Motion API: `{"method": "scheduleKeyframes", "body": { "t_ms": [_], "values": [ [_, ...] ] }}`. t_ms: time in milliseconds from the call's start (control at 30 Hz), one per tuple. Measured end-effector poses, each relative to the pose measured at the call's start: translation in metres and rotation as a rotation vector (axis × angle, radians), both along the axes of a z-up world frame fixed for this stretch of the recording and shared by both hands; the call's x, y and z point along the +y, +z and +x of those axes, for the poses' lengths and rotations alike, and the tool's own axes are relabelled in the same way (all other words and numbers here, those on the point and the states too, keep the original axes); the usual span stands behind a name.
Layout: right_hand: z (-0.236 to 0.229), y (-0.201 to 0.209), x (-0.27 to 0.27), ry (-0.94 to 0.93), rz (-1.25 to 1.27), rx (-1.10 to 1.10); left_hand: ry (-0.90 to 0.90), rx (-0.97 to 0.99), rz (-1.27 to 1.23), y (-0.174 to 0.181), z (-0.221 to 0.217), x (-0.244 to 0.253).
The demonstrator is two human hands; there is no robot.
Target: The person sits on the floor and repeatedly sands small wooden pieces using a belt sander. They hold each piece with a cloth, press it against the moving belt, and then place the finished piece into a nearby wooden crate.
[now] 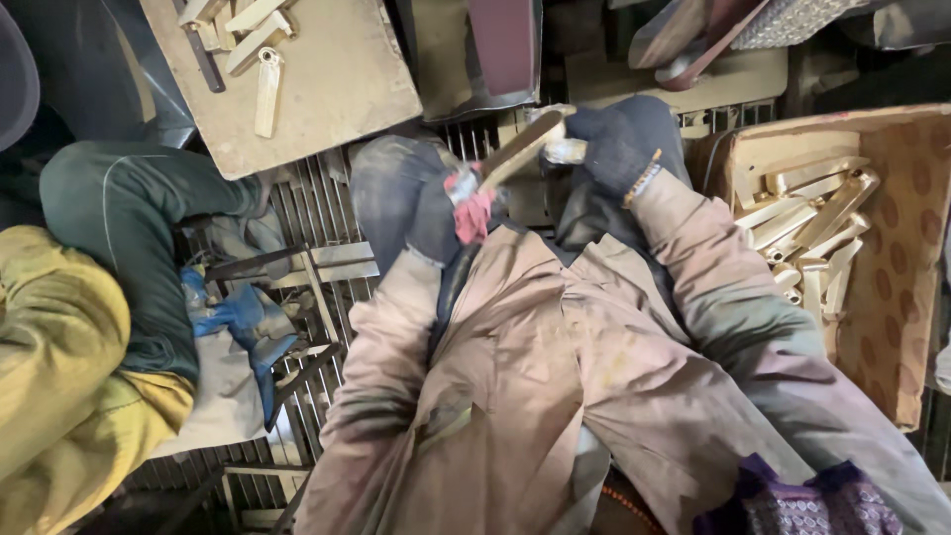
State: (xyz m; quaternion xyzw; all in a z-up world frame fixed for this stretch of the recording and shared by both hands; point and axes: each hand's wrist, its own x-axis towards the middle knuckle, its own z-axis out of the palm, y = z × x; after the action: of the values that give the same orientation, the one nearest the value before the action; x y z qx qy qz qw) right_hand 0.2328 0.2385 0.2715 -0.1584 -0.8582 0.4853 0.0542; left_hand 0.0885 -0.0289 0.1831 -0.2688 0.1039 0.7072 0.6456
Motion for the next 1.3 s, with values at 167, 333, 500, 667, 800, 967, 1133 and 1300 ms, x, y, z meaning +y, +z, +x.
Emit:
{"method": "scheduleKeyframes", "body": {
  "t_ms": [167,333,500,667,800,967,1133,1300],
  "values": [
    [0.022,0.040,0.007,0.009,0.408,0.097,-0.234,0.993,-0.167,0.058,0.036,0.006],
    [0.035,0.027,0.012,0.023,0.418,0.281,-0.349,1.017,-0.199,0.054,0.043,0.010],
    [0.042,-0.008,0.021,0.014,0.468,0.275,-0.271,1.000,-0.117,0.034,0.042,0.013],
    [0.050,-0.040,0.025,-0.017,0.458,0.290,-0.325,1.405,-0.071,0.037,0.043,0.008],
    [0.052,-0.050,0.028,-0.038,0.460,0.317,-0.293,1.412,-0.079,0.047,0.045,0.010],
    [0.045,-0.032,0.030,-0.037,0.401,0.339,-0.254,1.594,-0.063,0.054,0.048,0.019],
    [0.041,-0.009,0.028,-0.031,0.317,0.338,-0.312,1.457,-0.114,0.056,0.049,0.022],
    [0.042,-0.004,0.023,-0.083,0.430,0.365,-0.283,1.280,-0.090,0.047,0.052,0.021]
  ]
}}
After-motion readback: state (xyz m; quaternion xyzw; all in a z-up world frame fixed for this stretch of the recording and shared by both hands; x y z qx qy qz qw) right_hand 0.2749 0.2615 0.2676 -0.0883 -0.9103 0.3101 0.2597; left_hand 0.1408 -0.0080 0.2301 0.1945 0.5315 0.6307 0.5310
